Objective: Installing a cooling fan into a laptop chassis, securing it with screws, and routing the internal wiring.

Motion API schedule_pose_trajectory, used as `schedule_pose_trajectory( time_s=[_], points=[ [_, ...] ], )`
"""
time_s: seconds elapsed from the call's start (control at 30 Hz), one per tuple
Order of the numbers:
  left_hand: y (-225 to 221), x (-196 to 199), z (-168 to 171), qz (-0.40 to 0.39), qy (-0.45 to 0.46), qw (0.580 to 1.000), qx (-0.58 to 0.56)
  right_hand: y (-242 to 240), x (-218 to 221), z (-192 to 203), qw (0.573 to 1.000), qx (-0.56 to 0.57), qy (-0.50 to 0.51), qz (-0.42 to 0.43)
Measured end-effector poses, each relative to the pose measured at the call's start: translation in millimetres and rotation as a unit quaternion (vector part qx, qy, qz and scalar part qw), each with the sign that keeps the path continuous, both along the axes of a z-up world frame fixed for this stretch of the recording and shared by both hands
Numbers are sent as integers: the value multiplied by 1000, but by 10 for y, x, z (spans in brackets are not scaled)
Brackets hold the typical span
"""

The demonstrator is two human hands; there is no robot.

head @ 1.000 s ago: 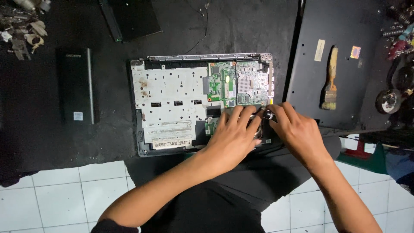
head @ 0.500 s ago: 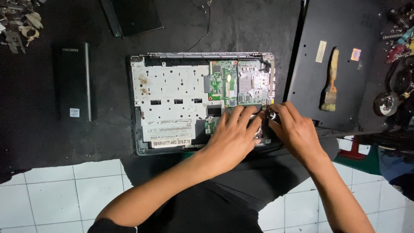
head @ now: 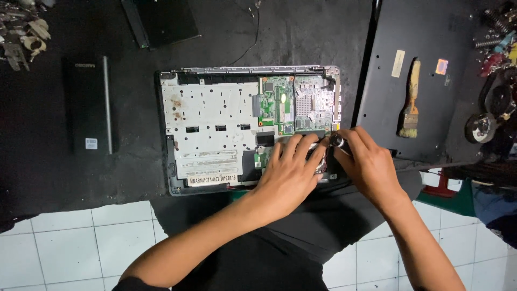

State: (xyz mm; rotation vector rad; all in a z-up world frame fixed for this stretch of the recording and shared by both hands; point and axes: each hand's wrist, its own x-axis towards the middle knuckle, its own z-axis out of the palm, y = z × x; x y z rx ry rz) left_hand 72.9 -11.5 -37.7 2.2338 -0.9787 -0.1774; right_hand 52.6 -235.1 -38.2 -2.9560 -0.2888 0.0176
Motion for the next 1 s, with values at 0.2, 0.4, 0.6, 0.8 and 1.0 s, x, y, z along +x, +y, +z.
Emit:
schedule_pose_trajectory(
  time_s=[0.2, 0.4, 0.6, 0.8, 1.0],
  points=[
    [-25, -26, -60, 16, -14, 1000, -10, -52, -8, -90, 999, 33, -5, -13],
    [-33, -36, -53, 24, -7, 1000, -19, 7, -13, -52, 999, 39, -10, -21],
    [-1, 8, 38, 15, 10, 1000, -22, 101, 31, 80, 999, 30, -6, -29],
    [27, 40, 109, 3, 56, 998, -31, 135, 62, 185, 996, 72, 16, -47],
    [42, 53, 165, -10, 79, 996, -32, 155, 96, 271, 991, 112, 40, -58]
  ],
)
